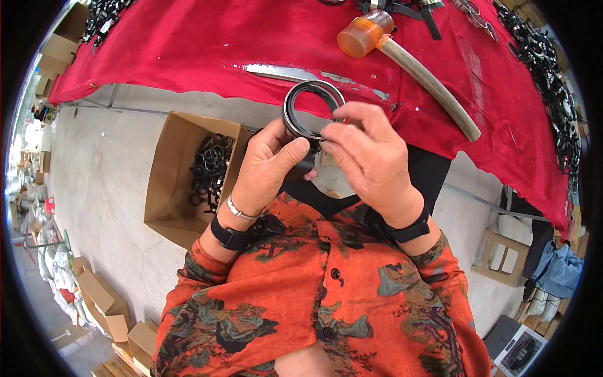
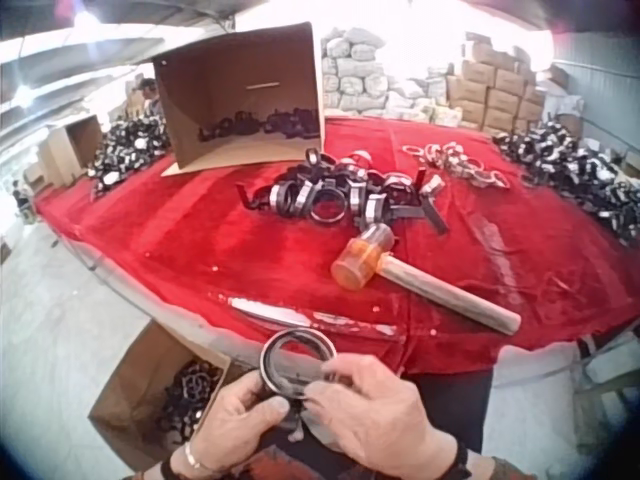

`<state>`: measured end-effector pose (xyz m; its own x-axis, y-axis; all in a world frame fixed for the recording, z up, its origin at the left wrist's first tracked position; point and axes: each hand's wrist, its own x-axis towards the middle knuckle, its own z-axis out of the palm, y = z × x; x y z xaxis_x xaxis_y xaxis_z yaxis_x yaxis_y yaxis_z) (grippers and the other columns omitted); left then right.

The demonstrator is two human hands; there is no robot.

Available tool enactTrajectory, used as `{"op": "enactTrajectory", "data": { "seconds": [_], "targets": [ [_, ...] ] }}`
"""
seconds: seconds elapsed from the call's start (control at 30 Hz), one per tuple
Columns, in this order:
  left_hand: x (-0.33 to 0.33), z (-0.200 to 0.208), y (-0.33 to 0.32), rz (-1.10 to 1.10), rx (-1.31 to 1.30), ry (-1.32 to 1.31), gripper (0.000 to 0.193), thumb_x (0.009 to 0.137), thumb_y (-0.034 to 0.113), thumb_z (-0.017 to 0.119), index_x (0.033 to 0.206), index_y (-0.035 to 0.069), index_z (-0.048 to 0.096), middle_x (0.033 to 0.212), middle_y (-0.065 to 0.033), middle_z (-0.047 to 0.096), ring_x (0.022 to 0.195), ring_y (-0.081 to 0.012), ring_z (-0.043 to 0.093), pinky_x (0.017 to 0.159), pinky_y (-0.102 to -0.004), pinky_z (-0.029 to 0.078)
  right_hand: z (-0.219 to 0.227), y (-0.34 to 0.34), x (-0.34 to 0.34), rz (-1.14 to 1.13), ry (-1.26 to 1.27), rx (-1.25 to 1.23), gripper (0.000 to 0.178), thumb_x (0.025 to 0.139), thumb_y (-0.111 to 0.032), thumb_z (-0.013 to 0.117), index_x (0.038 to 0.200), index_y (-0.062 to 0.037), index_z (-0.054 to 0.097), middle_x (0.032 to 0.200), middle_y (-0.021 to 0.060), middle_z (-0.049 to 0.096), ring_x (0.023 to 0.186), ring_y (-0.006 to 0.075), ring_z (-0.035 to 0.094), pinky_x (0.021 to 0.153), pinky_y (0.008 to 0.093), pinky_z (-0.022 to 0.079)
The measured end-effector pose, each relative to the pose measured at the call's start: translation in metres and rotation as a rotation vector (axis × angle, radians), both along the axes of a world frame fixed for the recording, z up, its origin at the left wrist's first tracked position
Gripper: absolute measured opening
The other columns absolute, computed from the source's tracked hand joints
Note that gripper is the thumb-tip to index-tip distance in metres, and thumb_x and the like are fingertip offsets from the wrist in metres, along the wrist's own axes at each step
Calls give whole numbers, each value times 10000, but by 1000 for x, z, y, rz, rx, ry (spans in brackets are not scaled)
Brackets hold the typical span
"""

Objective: Use a rubber mallet to secure metal rings onto plastic fittings on a workbench.

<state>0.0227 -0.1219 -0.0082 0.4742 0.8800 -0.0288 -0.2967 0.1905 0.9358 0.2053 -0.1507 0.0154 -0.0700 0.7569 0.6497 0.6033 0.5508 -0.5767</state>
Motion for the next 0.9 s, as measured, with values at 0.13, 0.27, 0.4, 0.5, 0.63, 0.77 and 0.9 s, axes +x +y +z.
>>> {"op": "enactTrajectory", "data": {
  "seconds": [0.13, 0.27, 0.4, 0.5, 0.63, 0.77, 0.9],
  "targets": [
    [-2, 0, -1, -42, 4, -8, 304, 913, 203, 614, 1106, -15, 529, 948, -108, 639, 693, -160, 604, 593, -273, 498, -3, 0, 3, 92, -35, -31, 211, 735, -12, 714, 933, -49, 650, 895, 109, 585, 722, 240, 617, 610, 305, 495],
    [-6, -4, 2, -33, 59, 13, 305, 908, 201, 620, 1100, -16, 527, 954, -111, 640, 685, -152, 601, 590, -267, 497, 7, -2, 1, 102, 154, -53, 174, 738, -1, 715, 896, -43, 657, 831, 109, 579, 693, 242, 607, 587, 306, 482],
    [-5, -2, 0, -29, 65, 11, 296, 910, 191, 620, 1100, -15, 524, 954, -101, 631, 690, -147, 599, 592, -265, 497, 2, -1, -3, 102, 113, -107, 129, 772, -34, 702, 893, -44, 661, 811, 107, 580, 672, 245, 609, 573, 314, 478],
    [-6, -3, 0, -50, 43, -20, 244, 919, 151, 620, 1084, -8, 537, 939, -37, 608, 795, -69, 572, 633, -237, 524, 2, -3, -6, 85, 74, -99, 115, 785, -47, 694, 895, -50, 662, 802, 105, 579, 659, 246, 611, 566, 315, 478],
    [-6, -4, -1, -24, 68, 29, 255, 919, 170, 617, 1086, -1, 529, 938, -50, 607, 751, -97, 581, 616, -242, 513, 0, -4, -9, 82, 78, -113, 113, 789, -47, 691, 899, -55, 664, 789, 101, 575, 643, 246, 611, 553, 318, 477],
    [-8, -7, 1, -25, 102, 39, 266, 921, 188, 609, 1087, 0, 520, 932, -63, 606, 710, -124, 593, 596, -251, 505, 0, -4, -10, 86, 57, -126, 119, 791, -47, 691, 907, -55, 666, 776, 99, 569, 632, 241, 614, 540, 317, 479],
    [-5, -3, -1, -14, 90, 62, 262, 927, 197, 601, 1078, -2, 522, 929, -62, 604, 711, -118, 593, 593, -247, 505, 2, -3, -12, 113, 61, -126, 142, 779, -21, 696, 915, -47, 663, 764, 102, 561, 631, 234, 615, 539, 314, 479]
  ]
}}
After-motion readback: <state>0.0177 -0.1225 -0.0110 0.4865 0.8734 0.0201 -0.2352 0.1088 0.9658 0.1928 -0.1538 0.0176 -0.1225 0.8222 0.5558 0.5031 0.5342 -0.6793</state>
